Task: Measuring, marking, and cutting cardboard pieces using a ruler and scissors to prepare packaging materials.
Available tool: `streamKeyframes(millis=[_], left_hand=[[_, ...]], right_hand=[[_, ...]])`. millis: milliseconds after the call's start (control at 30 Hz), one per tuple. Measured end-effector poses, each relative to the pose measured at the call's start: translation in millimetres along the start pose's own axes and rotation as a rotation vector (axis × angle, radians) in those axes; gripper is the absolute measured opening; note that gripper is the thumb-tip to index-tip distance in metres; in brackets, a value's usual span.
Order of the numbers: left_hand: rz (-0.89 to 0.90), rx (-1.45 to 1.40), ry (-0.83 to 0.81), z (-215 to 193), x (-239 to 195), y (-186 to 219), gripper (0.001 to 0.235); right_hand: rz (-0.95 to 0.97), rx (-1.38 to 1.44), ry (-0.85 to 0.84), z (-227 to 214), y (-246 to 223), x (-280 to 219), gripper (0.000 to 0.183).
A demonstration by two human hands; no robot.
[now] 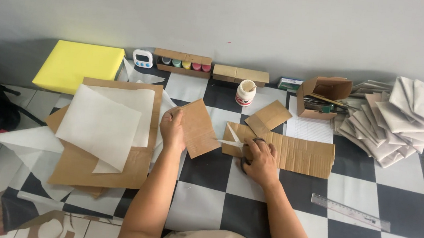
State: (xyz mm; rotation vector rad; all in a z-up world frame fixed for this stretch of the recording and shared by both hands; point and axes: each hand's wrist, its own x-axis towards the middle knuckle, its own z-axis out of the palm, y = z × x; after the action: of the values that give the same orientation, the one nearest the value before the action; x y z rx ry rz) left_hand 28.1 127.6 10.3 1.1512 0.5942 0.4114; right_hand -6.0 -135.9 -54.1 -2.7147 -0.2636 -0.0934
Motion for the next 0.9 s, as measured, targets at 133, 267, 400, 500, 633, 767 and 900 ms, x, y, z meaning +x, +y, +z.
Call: streamKeyframes(millis=[133, 267, 400, 500, 633, 767, 900], left_hand=[[-0.027, -0.002, -0.019, 0, 9, -24, 0.023], [-0.054, 0.093, -0.078, 10, 3, -27, 0.030], [0.032, 0.332, -0.193, 22, -3, -32, 0.044], [0.324, 0.714, -0.319, 19, 11, -46, 0.064], [0.610, 0.941, -0.587, 5, 11, -47, 0.054], [0.637, 1.301, -0.894, 0, -1, -37, 0.078], [0.592, 1.507, -0.944, 0, -12, -33, 0.096]], right_hand=[[0.052, -0.073, -0.017, 5, 4, 6, 0.076], [0.265, -0.115, 0.048, 1, 25, 13, 0.078], [0.436, -0.106, 0.137, -5, 57, 21, 0.075], [0.476, -0.063, 0.031, -29, 66, 24, 0.081], [0.444, -0.149, -0.042, -64, 60, 22, 0.082], [0.427, -0.263, -0.042, -60, 68, 27, 0.065], [0.311, -0.322, 0.113, -44, 112, 21, 0.049]])
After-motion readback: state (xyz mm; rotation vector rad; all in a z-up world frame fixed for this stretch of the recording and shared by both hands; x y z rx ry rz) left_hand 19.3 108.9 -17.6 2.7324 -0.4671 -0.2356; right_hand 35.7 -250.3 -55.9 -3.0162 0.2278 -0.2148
